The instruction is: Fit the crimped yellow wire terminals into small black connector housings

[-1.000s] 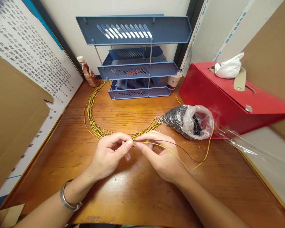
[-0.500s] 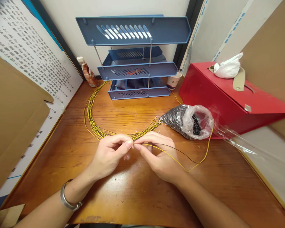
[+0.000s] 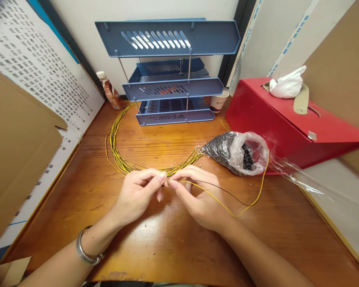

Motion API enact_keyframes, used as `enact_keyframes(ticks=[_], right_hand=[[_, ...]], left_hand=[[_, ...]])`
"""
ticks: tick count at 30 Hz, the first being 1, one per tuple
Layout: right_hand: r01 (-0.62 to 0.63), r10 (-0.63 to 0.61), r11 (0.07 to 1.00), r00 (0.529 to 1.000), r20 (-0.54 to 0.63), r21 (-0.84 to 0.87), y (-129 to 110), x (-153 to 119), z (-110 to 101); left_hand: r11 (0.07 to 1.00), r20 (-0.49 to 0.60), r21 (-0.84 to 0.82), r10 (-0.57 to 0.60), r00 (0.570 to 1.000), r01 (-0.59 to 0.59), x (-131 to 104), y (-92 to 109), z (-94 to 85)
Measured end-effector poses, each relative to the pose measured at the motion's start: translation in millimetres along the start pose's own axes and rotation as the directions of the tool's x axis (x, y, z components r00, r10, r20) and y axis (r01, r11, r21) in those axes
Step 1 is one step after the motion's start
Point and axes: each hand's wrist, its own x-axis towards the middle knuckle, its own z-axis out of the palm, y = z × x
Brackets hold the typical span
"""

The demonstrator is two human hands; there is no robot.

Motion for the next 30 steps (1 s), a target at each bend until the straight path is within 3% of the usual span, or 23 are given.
enact_keyframes(ticks=[5, 14, 22, 30], right_hand=[[-0.015, 0.015, 1.000, 1.000, -0.024, -0.007, 1.7, -1.4, -0.7], [-0.055, 0.055, 0.998, 0.998, -0.021, 0.009, 3.3, -1.6, 0.0], [-0.071, 0.071, 0.997, 0.997, -0.013, 0.008, 4.2, -2.7, -1.1], [-0.049, 0.049, 0.999, 0.998, -0.027, 0.000, 2.8, -2.2, -0.2]], left_hand=[[1.000, -0.044, 0.003, 0.013, 0.999, -0.013, -0.5, -2.3, -0.5], [0.955, 0.004, 0.181, 0.239, 0.971, -0.236, -3.8, -5.6, 1.0], [0.916, -0.038, 0.251, 0.332, 0.943, -0.312, -1.6, -2.1, 2.5], [0.922, -0.008, 0.266, 0.293, 0.956, -0.280, -2.1, -2.2, 1.3]])
